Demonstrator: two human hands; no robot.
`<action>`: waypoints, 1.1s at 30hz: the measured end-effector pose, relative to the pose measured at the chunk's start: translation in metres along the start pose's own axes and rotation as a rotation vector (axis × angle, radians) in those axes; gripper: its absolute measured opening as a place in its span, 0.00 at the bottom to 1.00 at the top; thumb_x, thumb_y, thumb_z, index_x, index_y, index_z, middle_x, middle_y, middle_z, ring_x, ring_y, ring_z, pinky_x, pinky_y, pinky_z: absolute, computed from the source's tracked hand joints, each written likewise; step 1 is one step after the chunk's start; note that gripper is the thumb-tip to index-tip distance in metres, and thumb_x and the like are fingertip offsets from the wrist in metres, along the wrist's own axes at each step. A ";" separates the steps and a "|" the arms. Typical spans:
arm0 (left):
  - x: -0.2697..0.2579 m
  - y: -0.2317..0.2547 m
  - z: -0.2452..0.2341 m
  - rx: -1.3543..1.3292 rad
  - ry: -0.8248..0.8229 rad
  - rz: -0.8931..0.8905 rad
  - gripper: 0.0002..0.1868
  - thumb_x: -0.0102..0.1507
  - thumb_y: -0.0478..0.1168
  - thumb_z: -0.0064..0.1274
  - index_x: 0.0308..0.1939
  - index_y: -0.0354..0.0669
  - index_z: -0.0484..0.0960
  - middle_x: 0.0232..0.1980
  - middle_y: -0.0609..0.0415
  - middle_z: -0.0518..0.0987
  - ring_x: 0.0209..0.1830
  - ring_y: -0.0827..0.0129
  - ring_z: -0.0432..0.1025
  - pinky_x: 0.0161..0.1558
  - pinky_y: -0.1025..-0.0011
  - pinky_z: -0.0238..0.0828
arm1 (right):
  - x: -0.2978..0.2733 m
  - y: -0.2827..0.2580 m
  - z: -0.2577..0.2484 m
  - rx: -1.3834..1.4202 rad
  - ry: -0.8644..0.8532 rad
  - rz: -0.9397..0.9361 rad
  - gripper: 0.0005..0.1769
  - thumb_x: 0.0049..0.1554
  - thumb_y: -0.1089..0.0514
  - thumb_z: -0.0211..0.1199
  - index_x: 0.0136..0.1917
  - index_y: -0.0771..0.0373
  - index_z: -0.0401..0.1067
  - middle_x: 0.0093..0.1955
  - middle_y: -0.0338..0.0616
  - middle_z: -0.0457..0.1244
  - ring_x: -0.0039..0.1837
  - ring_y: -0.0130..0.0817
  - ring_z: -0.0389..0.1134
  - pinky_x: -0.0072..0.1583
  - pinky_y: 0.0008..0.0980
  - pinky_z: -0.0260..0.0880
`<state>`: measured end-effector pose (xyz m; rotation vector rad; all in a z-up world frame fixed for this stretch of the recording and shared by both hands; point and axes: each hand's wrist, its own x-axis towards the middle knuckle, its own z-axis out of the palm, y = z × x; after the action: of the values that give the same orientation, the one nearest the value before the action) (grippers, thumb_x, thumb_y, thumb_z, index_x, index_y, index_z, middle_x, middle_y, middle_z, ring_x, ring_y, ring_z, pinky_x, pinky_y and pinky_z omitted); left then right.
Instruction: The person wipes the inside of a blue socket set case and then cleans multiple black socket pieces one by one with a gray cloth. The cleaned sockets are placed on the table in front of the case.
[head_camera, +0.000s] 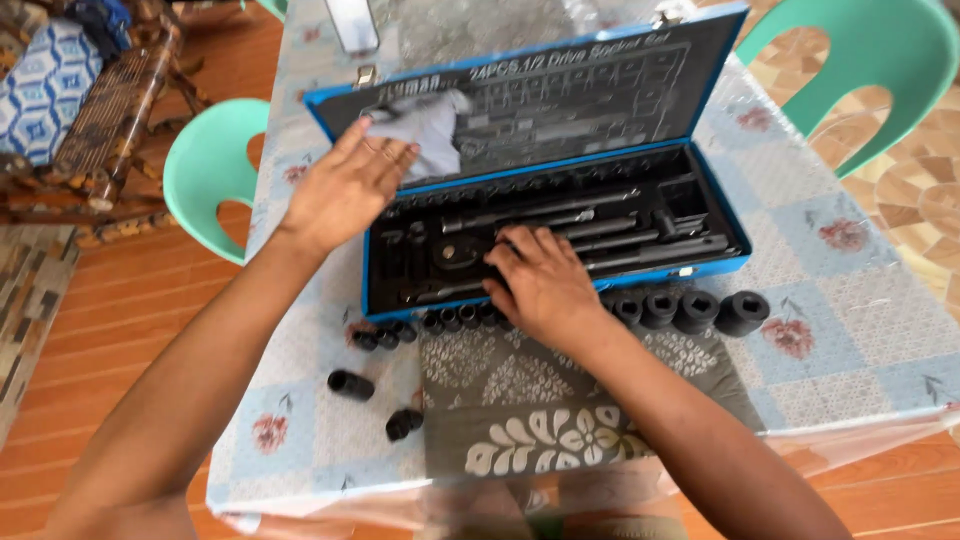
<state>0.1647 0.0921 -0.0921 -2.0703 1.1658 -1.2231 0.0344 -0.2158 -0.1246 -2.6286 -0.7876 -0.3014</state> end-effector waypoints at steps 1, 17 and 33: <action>-0.008 0.009 -0.020 -0.007 -0.017 -0.005 0.20 0.66 0.45 0.56 0.60 0.45 0.83 0.62 0.52 0.81 0.60 0.65 0.75 0.82 0.57 0.51 | -0.004 -0.002 0.004 0.012 -0.014 -0.004 0.18 0.60 0.45 0.59 0.58 0.57 0.72 0.66 0.45 0.59 0.69 0.53 0.60 0.69 0.57 0.60; 0.088 0.136 -0.191 -1.679 0.401 -1.350 0.13 0.74 0.45 0.44 0.59 0.46 0.78 0.47 0.57 0.80 0.48 0.75 0.71 0.59 0.63 0.71 | -0.003 -0.025 -0.031 0.722 0.493 -0.221 0.19 0.60 0.57 0.70 0.63 0.61 0.70 0.57 0.47 0.64 0.61 0.48 0.68 0.62 0.44 0.67; 0.062 0.177 -0.255 -1.883 -0.046 -1.173 0.12 0.69 0.44 0.50 0.46 0.41 0.84 0.41 0.60 0.81 0.40 0.77 0.71 0.41 0.77 0.66 | -0.077 -0.046 -0.084 0.970 -0.050 -0.363 0.17 0.63 0.49 0.60 0.61 0.60 0.72 0.63 0.47 0.69 0.66 0.41 0.72 0.66 0.38 0.75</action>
<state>-0.1181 -0.0475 -0.0647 -4.4943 1.0358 0.1759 -0.0626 -0.2523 -0.0583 -1.5904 -1.0781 0.0617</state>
